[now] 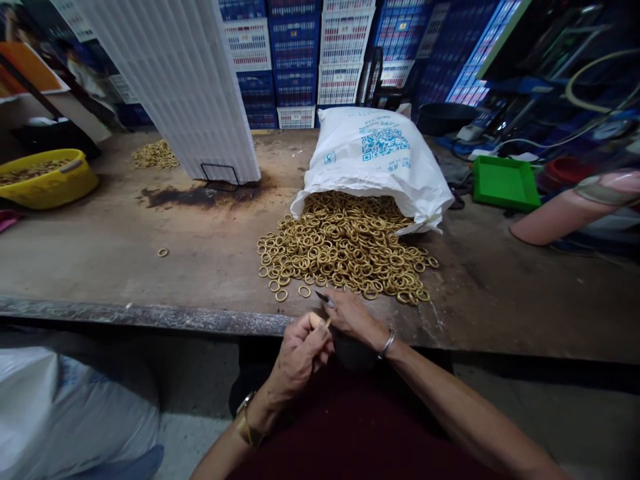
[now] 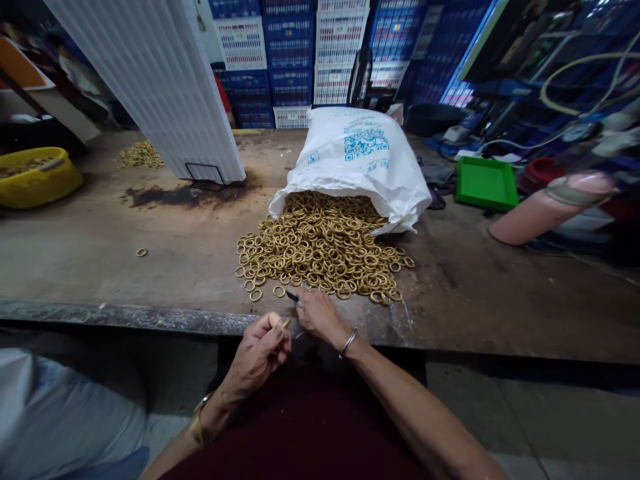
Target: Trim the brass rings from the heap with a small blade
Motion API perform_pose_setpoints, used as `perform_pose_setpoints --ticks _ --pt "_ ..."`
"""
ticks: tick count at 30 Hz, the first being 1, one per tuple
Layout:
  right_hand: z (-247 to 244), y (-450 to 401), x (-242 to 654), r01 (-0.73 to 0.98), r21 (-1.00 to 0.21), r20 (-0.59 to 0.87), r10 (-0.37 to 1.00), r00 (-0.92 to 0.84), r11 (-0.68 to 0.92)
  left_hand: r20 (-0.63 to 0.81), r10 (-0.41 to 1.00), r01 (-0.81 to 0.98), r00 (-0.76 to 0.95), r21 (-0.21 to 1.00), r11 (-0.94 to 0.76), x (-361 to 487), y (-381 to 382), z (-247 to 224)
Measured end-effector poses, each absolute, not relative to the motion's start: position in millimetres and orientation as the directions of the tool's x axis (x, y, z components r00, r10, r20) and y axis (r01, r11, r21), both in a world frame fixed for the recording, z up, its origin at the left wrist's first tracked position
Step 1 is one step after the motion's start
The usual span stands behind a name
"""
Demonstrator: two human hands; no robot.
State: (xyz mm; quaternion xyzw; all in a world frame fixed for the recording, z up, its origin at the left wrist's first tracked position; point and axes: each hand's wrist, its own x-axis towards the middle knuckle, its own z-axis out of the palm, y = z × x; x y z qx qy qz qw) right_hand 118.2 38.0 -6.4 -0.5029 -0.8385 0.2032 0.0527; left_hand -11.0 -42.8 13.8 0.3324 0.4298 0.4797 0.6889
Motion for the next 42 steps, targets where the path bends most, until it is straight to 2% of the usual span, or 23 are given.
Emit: perform_pose_setpoints --ticks 4,7,11,17,22,26,28,31,38,42 --pt "-10 44 97 0.865 -0.316 -0.045 0.905 -0.424 0.389 -0.341 0.928 -0.605 0.152 0.711 0.36 -17 -39 15" --pt "-12 44 81 0.925 -0.232 -0.052 0.945 -0.322 0.302 -0.377 0.922 -0.625 0.089 0.7 0.346 -23 -36 4" --pt "-17 48 71 0.938 -0.194 -0.069 0.95 -0.306 0.288 -0.415 0.909 -0.68 0.04 0.656 0.329 -29 -35 -13" --pt "-25 52 76 0.914 -0.238 -0.014 0.939 -0.342 0.329 -0.445 0.885 -0.771 0.137 0.513 0.377 -35 -27 -20" --pt "-25 50 92 0.839 -0.392 0.052 0.92 -0.389 0.377 -0.535 0.84 -0.816 0.087 0.446 0.369 -37 -23 -15" --pt "-20 39 109 0.672 -0.591 0.214 0.89 -0.402 0.446 -0.503 0.859 -0.808 0.094 0.466 0.361 -31 -22 -11" --pt "-19 32 118 0.61 -0.627 0.301 0.873 -0.385 0.485 -0.488 0.866 -0.793 0.112 0.48 0.374 -26 -23 -10" --pt "-20 21 127 0.59 -0.613 0.375 0.85 -0.369 0.526 -0.51 0.852 -0.759 0.115 0.508 0.407 -17 -24 -6" --pt "-19 12 136 0.585 -0.582 0.41 0.825 -0.389 0.565 -0.411 0.903 -0.567 0.126 0.717 0.405 0 -32 2" --pt "-12 13 135 0.52 -0.711 0.325 0.877 -0.353 0.473 -0.302 0.952 -0.312 -0.037 0.909 0.276 2 -33 0"
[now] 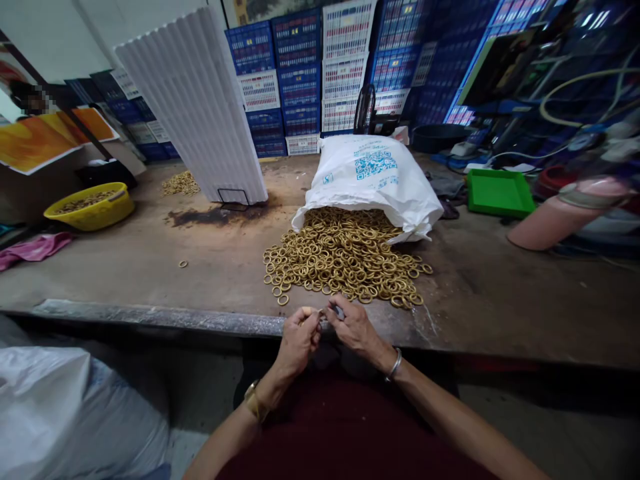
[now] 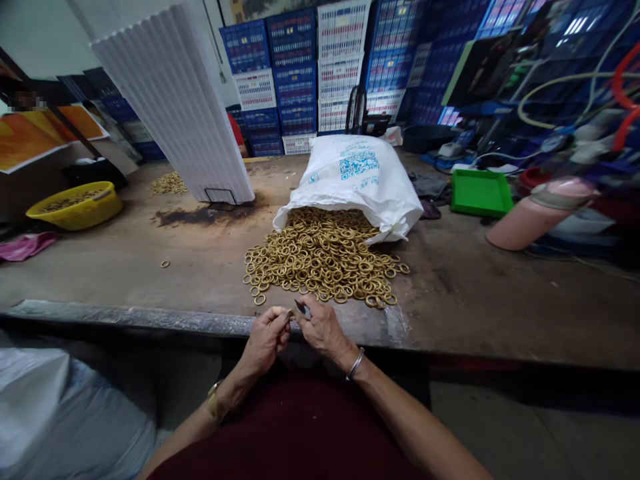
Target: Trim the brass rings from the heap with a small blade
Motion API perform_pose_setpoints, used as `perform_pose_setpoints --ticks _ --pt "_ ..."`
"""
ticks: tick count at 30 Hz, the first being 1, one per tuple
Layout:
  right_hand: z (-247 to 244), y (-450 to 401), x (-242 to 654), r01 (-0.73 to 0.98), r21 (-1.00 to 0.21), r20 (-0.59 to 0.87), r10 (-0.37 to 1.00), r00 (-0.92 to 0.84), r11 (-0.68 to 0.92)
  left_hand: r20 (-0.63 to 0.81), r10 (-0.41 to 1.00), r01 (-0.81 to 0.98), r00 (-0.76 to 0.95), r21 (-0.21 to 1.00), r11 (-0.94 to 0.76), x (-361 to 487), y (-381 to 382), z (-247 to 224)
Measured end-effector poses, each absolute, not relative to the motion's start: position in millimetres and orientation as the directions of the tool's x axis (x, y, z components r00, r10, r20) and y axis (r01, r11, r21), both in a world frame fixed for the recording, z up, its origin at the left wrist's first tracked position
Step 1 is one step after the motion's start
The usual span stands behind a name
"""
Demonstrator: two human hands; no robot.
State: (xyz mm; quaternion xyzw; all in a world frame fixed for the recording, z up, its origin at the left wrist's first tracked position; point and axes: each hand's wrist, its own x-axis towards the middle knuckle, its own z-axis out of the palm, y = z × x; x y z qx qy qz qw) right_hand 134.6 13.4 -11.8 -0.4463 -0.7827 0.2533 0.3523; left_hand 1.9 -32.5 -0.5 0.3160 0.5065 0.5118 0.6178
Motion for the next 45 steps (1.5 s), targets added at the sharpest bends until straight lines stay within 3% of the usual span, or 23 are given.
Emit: perform_pose_setpoints --ticks 4,7,9,13,20,23,26,29,38,45 --pt "-6 18 133 0.446 -0.856 0.102 0.931 -0.351 0.262 -0.079 0.99 -0.015 -0.116 0.997 0.078 2 -32 -4" --pt "-9 21 133 0.371 -0.926 -0.082 0.917 -0.39 0.075 -0.054 0.992 0.023 -0.111 0.998 0.057 2 -32 -5" --pt "-13 21 133 0.327 -0.945 -0.122 0.911 -0.394 0.015 -0.157 0.984 -0.033 -0.08 0.987 0.155 3 -32 -5" --pt "-18 21 133 0.344 -0.937 -0.061 0.936 -0.346 0.066 -0.385 0.92 -0.261 0.069 0.884 0.389 3 -30 -7" --pt "-18 26 135 0.272 -0.962 -0.128 0.938 -0.323 -0.038 -0.371 0.922 -0.435 0.114 0.816 0.382 5 -28 -4" --pt "-19 25 141 0.391 -0.916 -0.032 0.956 -0.292 0.089 -0.36 0.926 -0.454 0.11 0.811 0.369 6 -27 -2" --pt "-19 18 146 0.496 -0.817 0.07 0.905 -0.42 0.293 -0.327 0.941 -0.432 0.081 0.84 0.329 7 -26 -2" --pt "-18 13 147 0.527 -0.75 0.081 0.847 -0.525 0.399 -0.3 0.953 -0.358 0.04 0.886 0.294 8 -26 -4" --pt "-22 14 143 0.566 -0.682 0.114 0.832 -0.543 0.463 -0.29 0.957 -0.221 0.014 0.932 0.286 6 -27 -6" --pt "-20 13 141 0.623 -0.655 0.058 0.851 -0.522 0.427 -0.237 0.971 -0.124 -0.032 0.965 0.232 7 -28 -1"
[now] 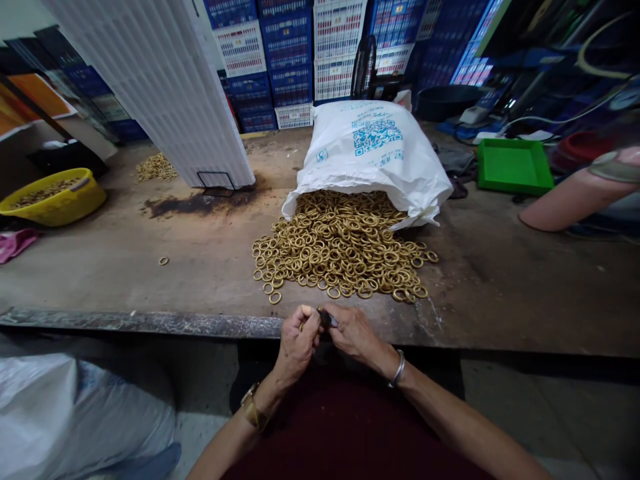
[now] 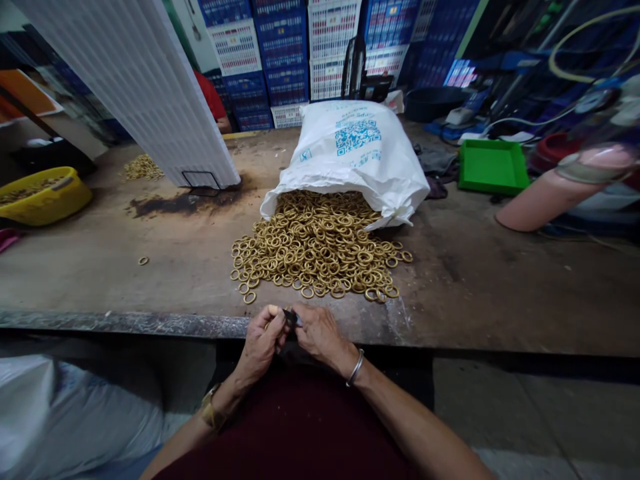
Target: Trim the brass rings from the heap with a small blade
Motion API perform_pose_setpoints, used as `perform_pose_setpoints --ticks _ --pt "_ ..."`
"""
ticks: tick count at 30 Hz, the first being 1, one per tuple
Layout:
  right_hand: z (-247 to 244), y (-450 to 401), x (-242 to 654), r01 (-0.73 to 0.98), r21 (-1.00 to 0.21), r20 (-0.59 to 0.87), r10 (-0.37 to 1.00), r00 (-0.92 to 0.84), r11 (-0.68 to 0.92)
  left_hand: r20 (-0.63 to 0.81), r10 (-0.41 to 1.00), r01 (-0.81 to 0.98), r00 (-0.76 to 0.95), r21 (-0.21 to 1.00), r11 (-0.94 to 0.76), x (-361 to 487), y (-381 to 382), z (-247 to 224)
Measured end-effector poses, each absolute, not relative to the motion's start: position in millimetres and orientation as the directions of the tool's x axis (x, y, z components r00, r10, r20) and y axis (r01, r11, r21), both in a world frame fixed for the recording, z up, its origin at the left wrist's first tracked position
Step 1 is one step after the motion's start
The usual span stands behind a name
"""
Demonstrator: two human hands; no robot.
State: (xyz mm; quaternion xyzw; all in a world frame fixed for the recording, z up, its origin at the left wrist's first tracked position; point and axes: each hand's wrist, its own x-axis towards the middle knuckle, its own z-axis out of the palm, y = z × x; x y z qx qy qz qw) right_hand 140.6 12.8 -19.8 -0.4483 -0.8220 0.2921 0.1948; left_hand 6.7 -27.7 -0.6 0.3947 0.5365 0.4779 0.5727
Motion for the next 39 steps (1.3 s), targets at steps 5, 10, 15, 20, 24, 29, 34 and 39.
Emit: perform_pose_setpoints --ticks 5,10,15,20,24,29,34,39 --pt "-15 12 139 0.654 -0.627 0.031 0.853 -0.522 0.423 -0.272 0.962 -0.154 -0.029 0.952 0.264 6 -30 -3" --pt "-17 10 138 0.689 -0.588 0.035 0.865 -0.501 0.424 -0.271 0.96 -0.127 -0.069 0.957 0.261 8 -31 -2" --pt "-11 12 138 0.688 -0.595 -0.006 0.854 -0.52 0.415 -0.253 0.965 -0.091 -0.069 0.965 0.246 6 -29 0" --pt "-1 16 141 0.658 -0.633 -0.106 0.796 -0.597 0.409 -0.243 0.969 -0.088 -0.036 0.967 0.239 1 -33 -4" --pt "-5 18 146 0.76 -0.507 -0.116 0.842 -0.527 0.406 -0.274 0.96 -0.172 0.062 0.944 0.28 1 -40 0" --pt "-10 23 147 0.864 -0.38 -0.028 0.93 -0.367 0.33 -0.341 0.921 -0.55 0.191 0.74 0.388 -2 -34 11" --pt "-7 29 143 0.926 -0.285 -0.04 0.962 -0.27 0.248 -0.444 0.882 -0.644 0.157 0.631 0.432 -9 -26 7" --pt "-10 33 141 0.936 -0.266 -0.053 0.966 -0.255 0.233 -0.472 0.865 -0.679 0.173 0.579 0.452 -10 -24 -2"
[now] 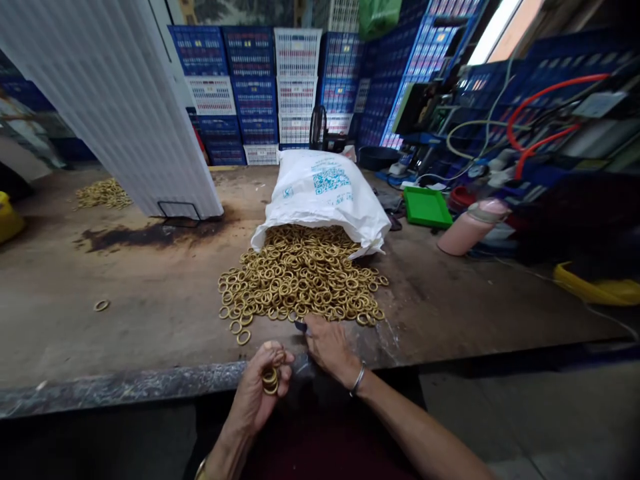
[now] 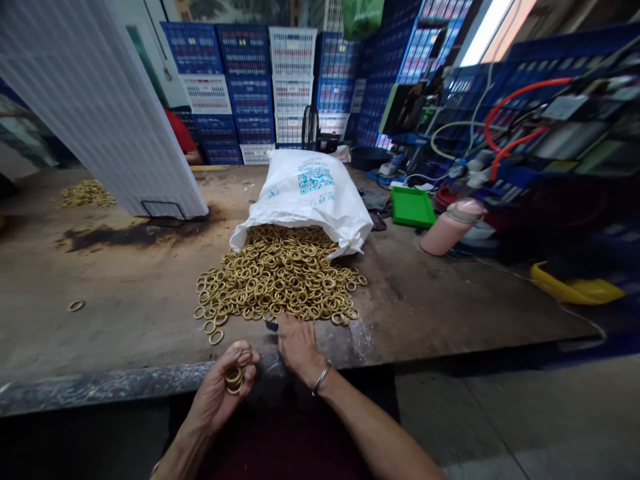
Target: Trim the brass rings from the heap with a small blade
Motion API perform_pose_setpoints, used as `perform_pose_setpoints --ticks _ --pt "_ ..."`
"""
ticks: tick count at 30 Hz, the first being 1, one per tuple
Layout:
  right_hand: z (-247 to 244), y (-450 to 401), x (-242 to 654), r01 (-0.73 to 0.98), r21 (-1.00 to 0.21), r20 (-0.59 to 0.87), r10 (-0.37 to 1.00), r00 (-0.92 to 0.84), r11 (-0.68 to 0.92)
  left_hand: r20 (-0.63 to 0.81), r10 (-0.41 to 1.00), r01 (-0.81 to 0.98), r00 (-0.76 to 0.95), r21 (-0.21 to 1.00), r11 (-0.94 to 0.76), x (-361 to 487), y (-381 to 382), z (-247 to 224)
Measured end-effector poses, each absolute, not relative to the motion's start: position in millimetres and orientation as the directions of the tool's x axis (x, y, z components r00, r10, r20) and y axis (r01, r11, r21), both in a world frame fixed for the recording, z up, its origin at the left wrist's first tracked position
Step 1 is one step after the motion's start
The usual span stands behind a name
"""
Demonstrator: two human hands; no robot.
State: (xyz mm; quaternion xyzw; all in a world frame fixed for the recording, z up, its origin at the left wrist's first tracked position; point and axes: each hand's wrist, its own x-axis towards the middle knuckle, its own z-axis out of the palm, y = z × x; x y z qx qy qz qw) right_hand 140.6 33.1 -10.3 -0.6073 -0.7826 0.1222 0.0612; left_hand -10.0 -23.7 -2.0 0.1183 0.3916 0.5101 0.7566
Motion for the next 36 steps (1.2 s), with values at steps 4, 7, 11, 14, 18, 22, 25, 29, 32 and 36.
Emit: perform_pose_setpoints --ticks 4,7,11,14,18,22,25,29,32,36 --pt "-14 36 145 0.904 -0.346 -0.005 0.963 -0.27 0.251 -0.463 0.856 -0.731 0.233 0.497 0.467 -13 -19 -6" --pt "-11 36 149 0.804 -0.538 0.023 0.958 -0.286 0.253 -0.485 0.847 -0.754 0.217 0.468 0.461 -15 -16 -6" --pt "0 33 148 0.507 -0.844 -0.026 0.932 -0.362 0.173 -0.53 0.815 -0.786 0.235 0.39 0.48 -15 -12 -7" --pt "6 30 146 0.345 -0.938 -0.112 0.925 -0.364 0.022 -0.544 0.804 -0.8 0.24 0.357 0.481 -14 -9 -8" --pt "6 27 146 0.239 -0.959 -0.242 0.885 -0.398 -0.155 -0.502 0.846 -0.73 0.178 0.509 0.456 -9 -12 -8" --pt "4 27 146 0.236 -0.955 -0.272 0.848 -0.455 -0.18 -0.439 0.89 -0.598 0.123 0.683 0.42 -2 -17 -6" --pt "5 26 145 0.242 -0.95 -0.29 0.846 -0.448 -0.197 -0.414 0.901 -0.521 0.132 0.744 0.418 1 -19 -7" --pt "6 25 143 0.246 -0.937 -0.33 0.865 -0.379 -0.25 -0.38 0.922 -0.426 0.067 0.825 0.371 4 -20 -10" --pt "3 24 140 0.249 -0.932 -0.342 0.869 -0.357 -0.264 -0.355 0.934 -0.354 0.042 0.869 0.346 5 -21 -10" --pt "-1 25 137 0.272 -0.931 -0.333 0.876 -0.349 -0.245 -0.347 0.934 -0.348 0.082 0.869 0.353 4 -22 -9"
